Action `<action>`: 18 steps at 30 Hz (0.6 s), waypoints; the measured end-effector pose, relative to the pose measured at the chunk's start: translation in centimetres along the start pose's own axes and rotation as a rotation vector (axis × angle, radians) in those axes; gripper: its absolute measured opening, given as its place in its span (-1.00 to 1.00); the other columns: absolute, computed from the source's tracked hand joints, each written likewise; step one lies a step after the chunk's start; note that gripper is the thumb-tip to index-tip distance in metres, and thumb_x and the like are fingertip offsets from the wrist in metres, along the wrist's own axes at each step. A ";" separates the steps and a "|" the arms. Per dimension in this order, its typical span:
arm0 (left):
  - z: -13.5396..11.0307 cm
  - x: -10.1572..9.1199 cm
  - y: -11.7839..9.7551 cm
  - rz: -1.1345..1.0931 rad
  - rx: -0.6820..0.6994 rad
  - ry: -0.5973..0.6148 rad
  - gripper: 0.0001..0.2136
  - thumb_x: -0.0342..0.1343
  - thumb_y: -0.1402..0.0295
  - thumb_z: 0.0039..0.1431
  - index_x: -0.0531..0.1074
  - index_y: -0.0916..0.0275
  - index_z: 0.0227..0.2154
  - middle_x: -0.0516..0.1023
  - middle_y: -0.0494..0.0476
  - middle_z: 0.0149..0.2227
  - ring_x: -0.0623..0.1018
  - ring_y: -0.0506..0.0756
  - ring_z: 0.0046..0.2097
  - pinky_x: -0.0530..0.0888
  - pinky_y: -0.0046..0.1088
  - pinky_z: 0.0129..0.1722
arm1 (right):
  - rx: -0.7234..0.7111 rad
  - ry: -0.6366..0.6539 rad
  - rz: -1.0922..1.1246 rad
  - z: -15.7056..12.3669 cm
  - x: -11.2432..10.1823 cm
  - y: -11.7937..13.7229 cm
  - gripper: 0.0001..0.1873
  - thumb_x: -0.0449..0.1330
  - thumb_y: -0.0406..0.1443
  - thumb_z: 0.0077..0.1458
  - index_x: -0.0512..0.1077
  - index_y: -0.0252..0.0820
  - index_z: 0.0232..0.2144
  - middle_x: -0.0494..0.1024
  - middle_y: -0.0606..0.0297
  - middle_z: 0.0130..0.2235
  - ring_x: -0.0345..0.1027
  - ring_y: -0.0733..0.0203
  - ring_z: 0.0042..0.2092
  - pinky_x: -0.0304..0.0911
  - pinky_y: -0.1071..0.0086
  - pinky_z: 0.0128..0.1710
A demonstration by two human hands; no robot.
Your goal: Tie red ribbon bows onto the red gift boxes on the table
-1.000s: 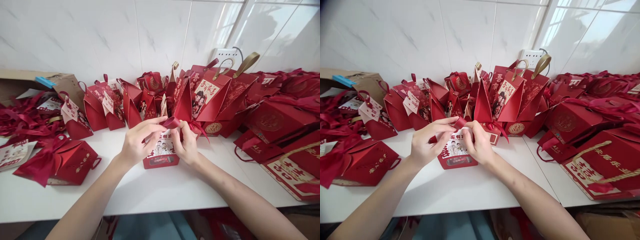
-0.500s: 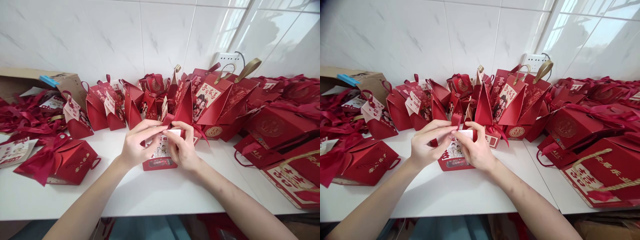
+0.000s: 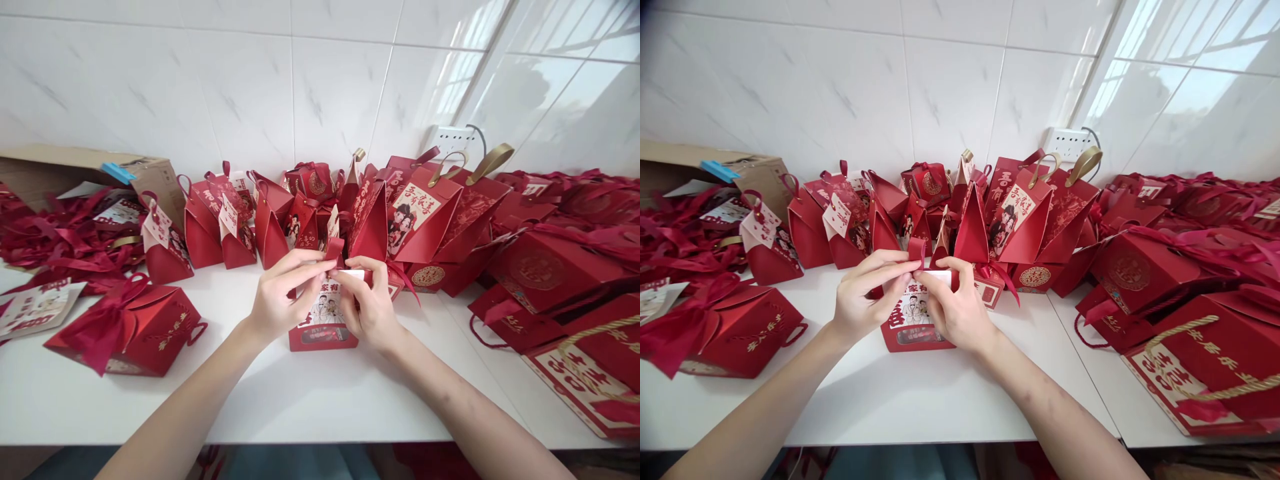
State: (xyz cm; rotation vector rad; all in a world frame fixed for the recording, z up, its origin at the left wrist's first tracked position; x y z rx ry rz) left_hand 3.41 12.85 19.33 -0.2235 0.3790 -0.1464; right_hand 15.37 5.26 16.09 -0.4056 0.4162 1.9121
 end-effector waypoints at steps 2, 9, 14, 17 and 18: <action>-0.1 0.0 0.1 0.005 -0.008 -0.012 -0.77 0.07 0.57 0.16 0.54 0.23 -0.19 0.56 0.13 -0.22 0.55 -0.01 -0.25 0.55 -0.52 -0.32 | 0.002 0.012 -0.013 0.1 0.0 0.1 -0.56 0.00 -0.50 0.09 0.25 -0.05 0.00 0.19 0.10 -0.07 0.25 0.05 -0.04 0.43 0.13 -0.22; 0.1 0.2 0.0 0.005 -0.014 0.017 -0.80 0.06 0.58 0.17 0.53 0.26 -0.23 0.55 0.13 -0.23 0.55 -0.01 -0.22 0.54 -0.51 -0.26 | 0.007 0.016 -0.026 0.4 -0.1 0.1 -0.63 0.00 -0.49 0.09 0.25 -0.08 -0.07 0.19 0.13 -0.12 0.26 0.09 -0.11 0.44 0.17 -0.26; 0.3 0.1 0.2 -0.032 -0.056 0.055 -0.87 0.10 0.53 0.18 0.48 0.25 -0.25 0.58 0.12 -0.20 0.58 0.01 -0.16 0.54 -0.50 -0.15 | 0.020 0.056 0.019 0.3 0.0 0.0 -0.61 0.02 -0.50 0.08 0.26 -0.07 -0.05 0.20 0.12 -0.11 0.26 0.05 -0.09 0.44 0.16 -0.28; 0.4 0.0 0.4 -0.060 -0.099 0.058 -0.90 0.11 0.50 0.18 0.44 0.23 -0.25 0.60 0.06 -0.26 0.59 -0.01 -0.21 0.54 -0.56 -0.22 | 0.000 0.039 0.029 0.3 -0.1 0.0 -0.59 0.03 -0.50 0.08 0.26 -0.06 -0.04 0.20 0.12 -0.10 0.26 0.05 -0.07 0.43 0.16 -0.27; 0.4 0.0 0.4 -0.070 -0.111 0.061 -0.91 0.10 0.50 0.19 0.44 0.23 -0.26 0.60 0.05 -0.29 0.59 -0.02 -0.25 0.54 -0.58 -0.25 | -0.006 0.028 0.025 0.3 -0.1 -0.1 -0.58 0.02 -0.50 0.08 0.26 -0.05 -0.03 0.19 0.13 -0.10 0.26 0.05 -0.08 0.42 0.15 -0.26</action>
Point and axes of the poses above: each hand's wrist, its own z-axis towards the middle knuckle, its own x-axis out of the palm, y = z × x, the point moved 5 cm from there along z, towards the middle knuckle
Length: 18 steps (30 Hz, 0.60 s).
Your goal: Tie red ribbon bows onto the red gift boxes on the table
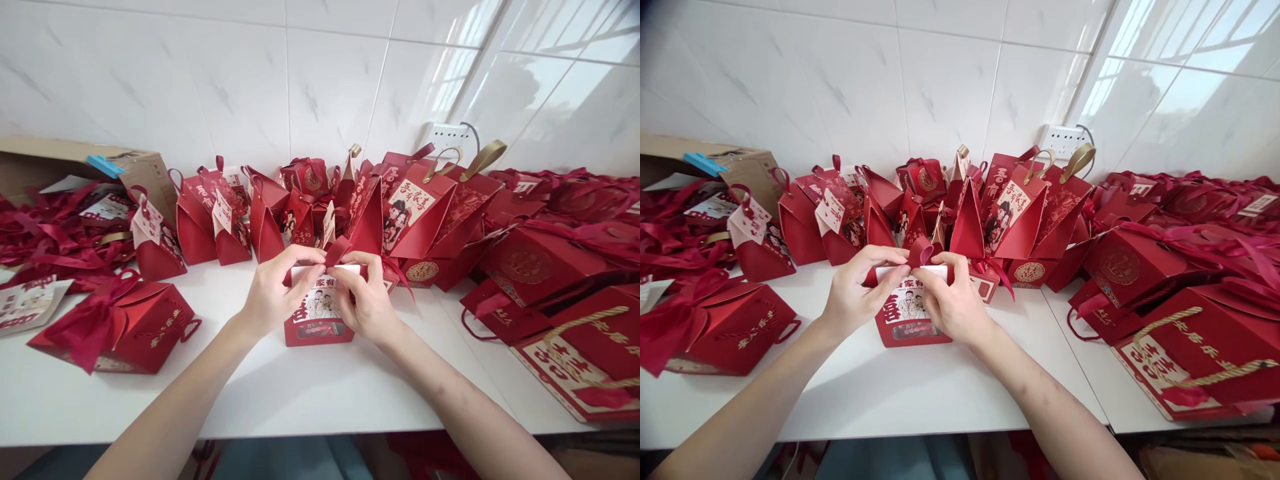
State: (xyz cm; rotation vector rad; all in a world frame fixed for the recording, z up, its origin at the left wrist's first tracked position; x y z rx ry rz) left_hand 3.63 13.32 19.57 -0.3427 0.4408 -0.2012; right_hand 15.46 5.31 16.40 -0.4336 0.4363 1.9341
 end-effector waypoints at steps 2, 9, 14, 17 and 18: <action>0.0 0.0 0.1 -0.023 -0.016 0.007 -0.93 0.09 0.49 0.20 0.43 0.23 -0.28 0.58 0.04 -0.33 0.58 -0.03 -0.28 0.53 -0.58 -0.29 | -0.008 -0.012 -0.004 0.0 0.0 -0.1 -0.57 0.02 -0.50 0.09 0.24 -0.04 -0.01 0.18 0.13 -0.10 0.25 0.06 -0.07 0.42 0.13 -0.24; -0.2 -0.1 -0.4 -0.040 0.056 -0.015 -0.87 0.08 0.55 0.18 0.49 0.23 -0.31 0.58 0.09 -0.30 0.57 -0.01 -0.25 0.53 -0.52 -0.26 | -0.034 -0.013 -0.010 -0.2 0.1 0.0 -0.55 0.02 -0.52 0.07 0.21 -0.08 -0.01 0.20 0.10 -0.07 0.24 0.06 -0.06 0.42 0.11 -0.21; 0.0 0.0 -0.6 -0.014 0.042 0.032 -0.79 0.09 0.57 0.16 0.54 0.24 -0.19 0.61 0.11 -0.22 0.57 -0.04 -0.30 0.51 -0.60 -0.38 | -0.017 -0.031 -0.013 -0.1 0.0 0.1 -0.57 0.01 -0.52 0.06 0.22 -0.05 -0.04 0.17 0.13 -0.06 0.26 0.05 -0.04 0.41 0.06 -0.16; 0.1 0.1 -0.5 -0.027 0.018 0.046 -0.78 0.10 0.57 0.15 0.56 0.22 -0.22 0.62 0.09 -0.24 0.56 -0.05 -0.35 0.49 -0.62 -0.45 | -0.008 -0.017 0.012 -0.1 0.1 0.0 -0.54 0.01 -0.51 0.06 0.21 -0.03 -0.01 0.17 0.13 -0.06 0.26 0.05 -0.04 0.41 0.08 -0.16; 0.1 0.1 -0.5 -0.029 0.011 0.044 -0.78 0.09 0.58 0.15 0.57 0.21 -0.24 0.62 0.09 -0.23 0.57 -0.05 -0.34 0.50 -0.62 -0.44 | -0.007 -0.007 0.017 -0.1 0.2 -0.1 -0.53 0.01 -0.51 0.06 0.21 -0.04 0.00 0.18 0.13 -0.06 0.26 0.06 -0.04 0.42 0.09 -0.17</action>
Point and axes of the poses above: each hand's wrist, its own z-axis towards the middle knuckle, its own x-axis out of the palm, y = z × x, the point moved 5 cm from there along z, towards the middle knuckle
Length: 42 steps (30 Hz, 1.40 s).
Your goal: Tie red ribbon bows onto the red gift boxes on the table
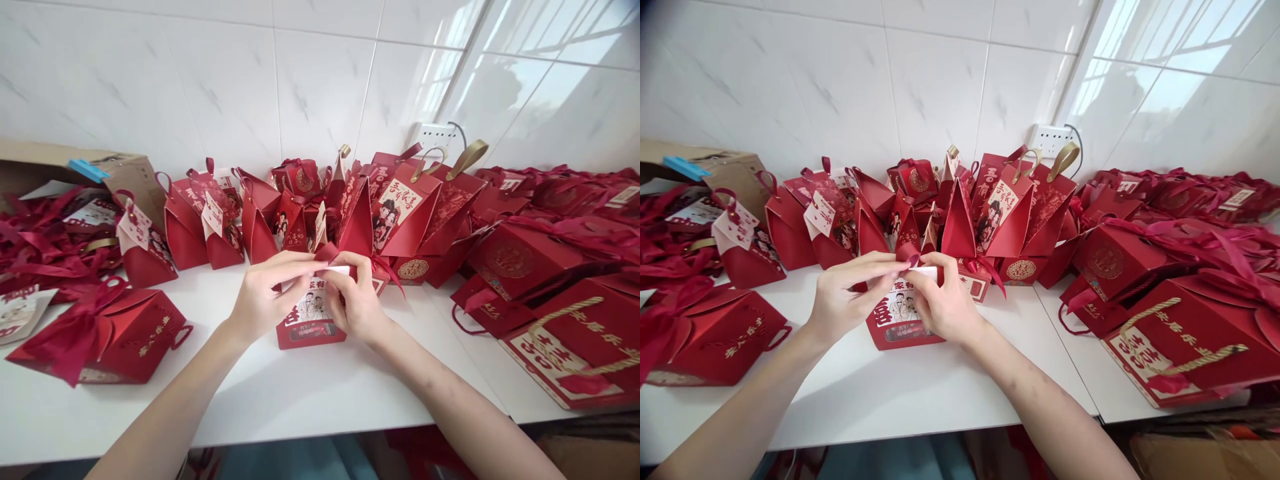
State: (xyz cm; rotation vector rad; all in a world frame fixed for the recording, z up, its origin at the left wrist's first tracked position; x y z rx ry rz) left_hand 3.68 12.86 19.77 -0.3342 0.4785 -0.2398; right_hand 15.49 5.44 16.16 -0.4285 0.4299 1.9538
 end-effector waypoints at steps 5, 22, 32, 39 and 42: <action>-0.3 0.1 0.1 0.014 0.021 -0.045 -0.76 0.08 0.59 0.16 0.57 0.17 -0.24 0.59 0.07 -0.21 0.57 -0.03 -0.23 0.55 -0.58 -0.28 | 0.003 0.015 -0.001 -0.1 0.0 -0.1 -0.53 0.01 -0.52 0.07 0.21 -0.04 0.01 0.18 0.12 -0.06 0.26 0.06 -0.05 0.42 0.11 -0.17; -0.2 0.1 0.0 0.075 -0.018 -0.062 -0.79 0.09 0.53 0.19 0.56 0.22 -0.19 0.55 0.10 -0.22 0.55 -0.07 -0.31 0.53 -0.62 -0.34 | 0.044 0.012 -0.007 0.1 -0.1 0.1 -0.66 0.00 -0.51 0.09 0.22 -0.10 -0.10 0.21 0.13 -0.12 0.27 0.05 -0.08 0.45 0.16 -0.28; -0.2 0.0 0.4 0.003 -0.169 -0.059 -0.86 0.12 0.46 0.16 0.53 0.21 -0.24 0.62 0.04 -0.23 0.59 0.01 -0.20 0.54 -0.54 -0.19 | 0.006 -0.060 0.019 0.0 0.0 0.0 -0.69 0.02 -0.50 0.12 0.22 -0.09 -0.12 0.23 0.13 -0.12 0.30 0.09 -0.11 0.44 0.18 -0.29; -1.0 0.2 1.0 -0.110 -0.177 -0.174 -0.97 0.13 0.45 0.17 0.46 0.24 -0.36 0.55 0.05 -0.34 0.57 0.00 -0.26 0.51 -0.51 -0.26 | 0.002 -0.067 0.038 0.0 -0.2 0.1 -0.71 0.02 -0.49 0.14 0.19 -0.10 -0.11 0.26 0.14 -0.15 0.31 0.12 -0.14 0.44 0.26 -0.32; -1.0 0.1 0.6 -0.087 -0.068 -0.203 -0.94 0.14 0.51 0.15 0.45 0.23 -0.35 0.53 0.03 -0.36 0.54 -0.03 -0.27 0.49 -0.55 -0.29 | -0.006 -0.075 0.018 0.0 -0.4 0.2 -0.71 0.02 -0.48 0.14 0.20 -0.09 -0.11 0.26 0.15 -0.16 0.32 0.12 -0.15 0.44 0.24 -0.31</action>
Point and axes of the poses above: each hand's wrist, its own z-axis towards the middle knuckle, its own x-axis out of the palm, y = z × x, the point moved 5 cm from there along z, towards the middle knuckle
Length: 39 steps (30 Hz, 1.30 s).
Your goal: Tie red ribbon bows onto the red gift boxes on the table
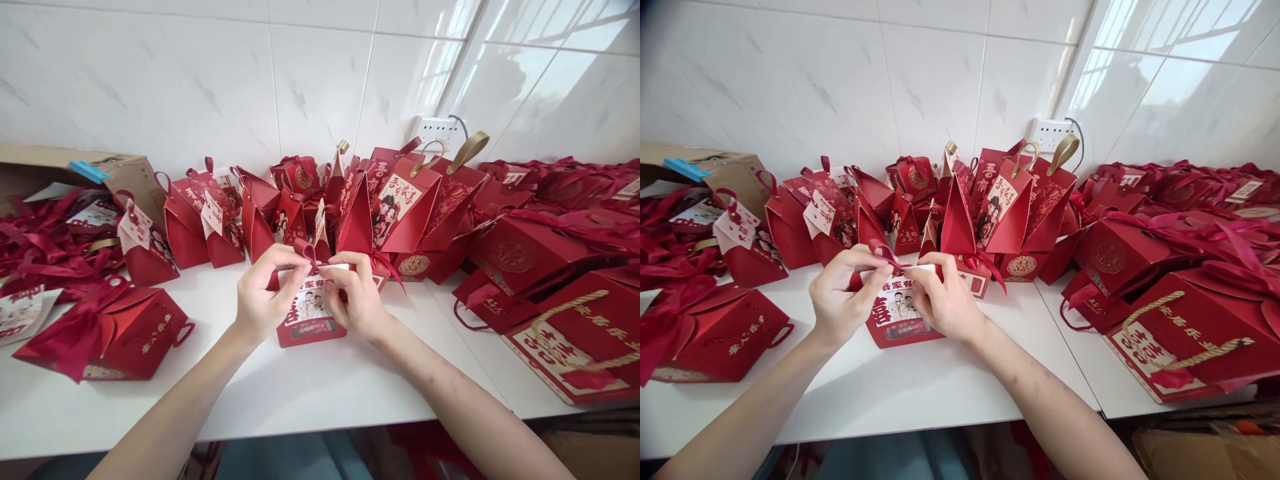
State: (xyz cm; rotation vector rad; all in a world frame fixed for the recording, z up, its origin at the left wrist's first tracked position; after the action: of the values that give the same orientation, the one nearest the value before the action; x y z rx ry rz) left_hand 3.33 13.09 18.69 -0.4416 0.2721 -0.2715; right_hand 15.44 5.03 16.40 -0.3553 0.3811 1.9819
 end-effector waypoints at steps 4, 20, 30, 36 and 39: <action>0.2 -0.1 -0.4 0.092 0.076 -0.006 -0.91 0.13 0.53 0.15 0.46 0.23 -0.32 0.54 0.05 -0.34 0.52 -0.03 -0.28 0.49 -0.54 -0.31 | -0.018 0.000 0.003 0.1 0.1 0.2 -0.69 0.02 -0.49 0.13 0.21 -0.11 -0.10 0.27 0.15 -0.17 0.32 0.12 -0.16 0.44 0.26 -0.33; 0.5 -0.1 -0.8 0.169 0.070 0.135 -0.70 0.05 0.56 0.12 0.49 0.24 -0.09 0.49 0.10 -0.17 0.52 0.02 -0.15 0.52 -0.46 -0.13 | 0.009 0.044 -0.049 0.1 0.0 0.0 -0.72 0.04 -0.46 0.12 0.26 -0.08 -0.13 0.26 0.22 -0.26 0.33 0.17 -0.26 0.40 0.30 -0.42; 0.7 0.1 -0.9 0.132 0.080 0.202 -0.61 0.10 0.57 0.05 0.47 0.21 -0.03 0.49 0.12 -0.16 0.53 0.04 -0.14 0.53 -0.45 -0.11 | -0.023 0.010 -0.037 0.3 -0.7 0.2 -0.80 0.06 -0.44 0.15 0.31 -0.10 -0.19 0.26 0.25 -0.29 0.29 0.24 -0.34 0.28 0.40 -0.50; 0.4 0.3 -1.1 0.063 0.109 0.231 -0.58 0.09 0.55 0.06 0.44 0.19 0.02 0.48 0.16 -0.13 0.53 0.06 -0.16 0.56 -0.42 -0.18 | 0.064 -0.103 0.096 0.4 -1.4 0.2 -0.79 0.15 -0.38 0.13 0.26 -0.11 -0.17 0.37 0.31 -0.35 0.29 0.24 -0.37 0.25 0.38 -0.47; 0.4 0.3 -1.1 0.061 0.113 0.239 -0.57 0.08 0.54 0.07 0.43 0.19 0.04 0.48 0.18 -0.13 0.53 0.08 -0.15 0.57 -0.38 -0.17 | 0.071 -0.059 0.106 0.7 -1.4 0.3 -0.83 0.12 -0.39 0.15 0.30 -0.12 -0.18 0.42 0.30 -0.35 0.30 0.22 -0.35 0.26 0.34 -0.43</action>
State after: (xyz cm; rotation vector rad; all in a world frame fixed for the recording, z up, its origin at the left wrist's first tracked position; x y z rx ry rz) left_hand 3.52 12.16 19.50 -0.2878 0.5005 -0.2785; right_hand 15.71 4.08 17.68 -0.2359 0.4392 2.0719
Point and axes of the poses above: each hand's wrist, its own z-axis towards the middle knuckle, its own x-axis out of the palm, y = z × x, the point moved 5 cm from there along z, towards the middle knuckle
